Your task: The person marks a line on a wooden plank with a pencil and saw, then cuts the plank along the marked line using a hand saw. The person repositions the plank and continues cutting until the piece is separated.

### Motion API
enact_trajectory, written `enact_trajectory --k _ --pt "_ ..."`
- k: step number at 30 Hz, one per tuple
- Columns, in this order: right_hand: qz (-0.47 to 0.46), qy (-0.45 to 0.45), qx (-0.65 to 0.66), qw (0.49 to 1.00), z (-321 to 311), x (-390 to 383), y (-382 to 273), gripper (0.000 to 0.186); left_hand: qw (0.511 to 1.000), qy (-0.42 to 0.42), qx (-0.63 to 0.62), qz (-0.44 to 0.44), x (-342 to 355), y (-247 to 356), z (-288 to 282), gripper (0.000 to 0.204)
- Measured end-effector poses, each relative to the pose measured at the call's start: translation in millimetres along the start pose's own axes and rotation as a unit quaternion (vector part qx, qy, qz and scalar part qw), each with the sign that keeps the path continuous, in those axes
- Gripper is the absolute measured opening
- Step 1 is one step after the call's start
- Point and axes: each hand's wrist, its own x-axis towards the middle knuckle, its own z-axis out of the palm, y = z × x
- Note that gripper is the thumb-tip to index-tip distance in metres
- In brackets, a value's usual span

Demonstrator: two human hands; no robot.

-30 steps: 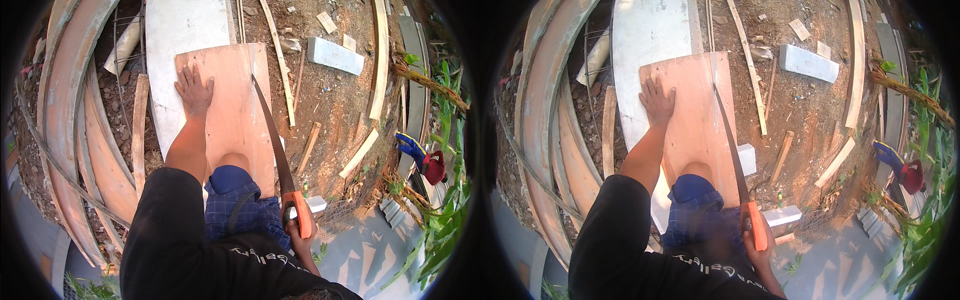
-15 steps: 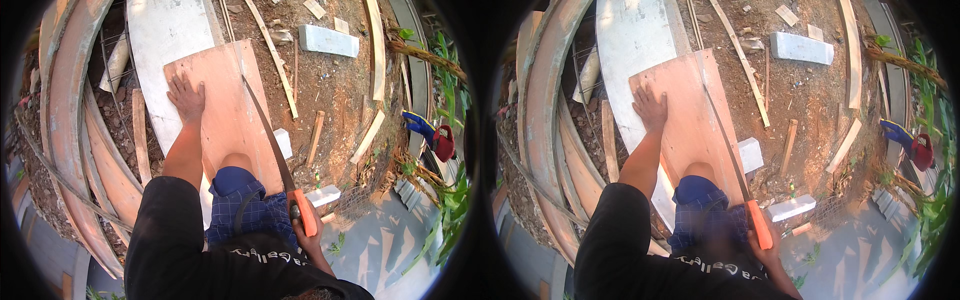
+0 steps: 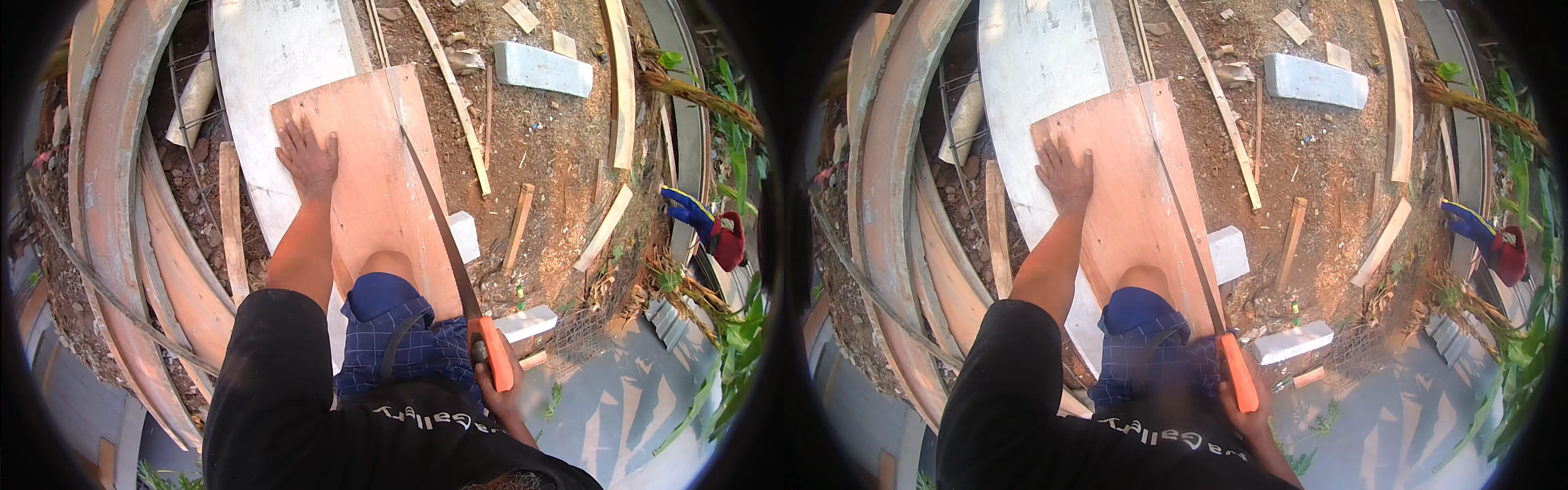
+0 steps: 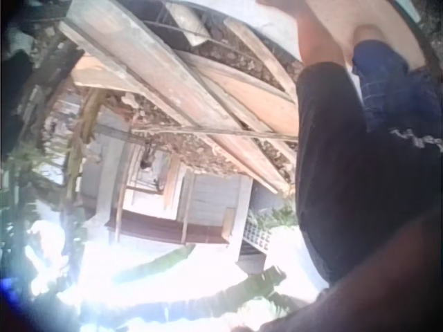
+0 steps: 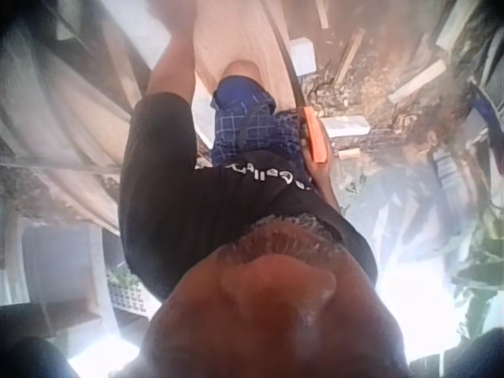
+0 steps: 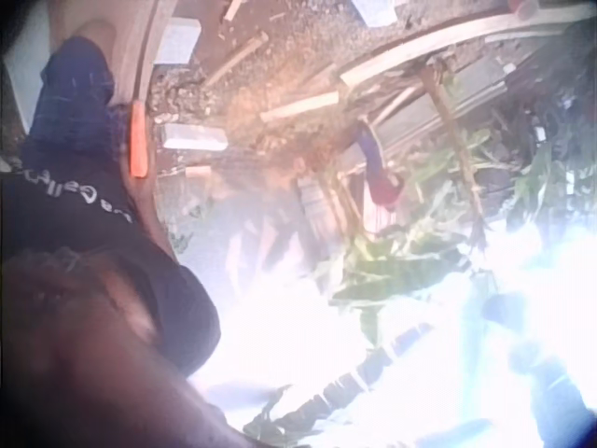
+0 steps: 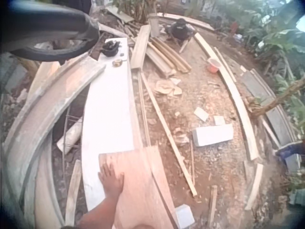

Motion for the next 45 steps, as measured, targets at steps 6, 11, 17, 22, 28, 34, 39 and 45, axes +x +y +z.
enact_trajectory --k 6,11,17,22,28,34,39,45 --pt "-0.019 0.037 0.075 0.996 72 166 38 0.055 1.0 0.005 0.006 0.011 1 4 -4 0.081" --pt "-0.008 0.01 0.067 0.998 74 176 17 0.056 1.0 0.016 0.01 0.009 -2 -3 -3 0.08" --pt "0.066 -0.007 0.03 0.997 -8 -14 6 0.057 1.0 0.026 0.008 0.011 -3 -2 -2 0.079" --pt "-0.028 0.038 0.118 0.992 73 174 42 0.054 1.0 0.019 0.011 0.016 1 4 -4 0.079" --pt "-0.041 0.034 0.045 0.998 55 123 22 0.057 1.0 -0.01 0.018 0.001 3 -2 -1 0.08" --pt "-0.004 0.006 0.046 0.999 0 -2 9 0.058 1.0 0.008 0.024 0.008 0 3 -6 0.079" --pt "0.038 0.019 0.12 0.992 78 233 28 0.051 1.0 0.016 0.008 0.021 -4 10 0 0.08" --pt "-0.015 -0.002 0.02 1.0 13 24 22 0.06 1.0 0.004 0.014 0.004 10 -2 2 0.082"
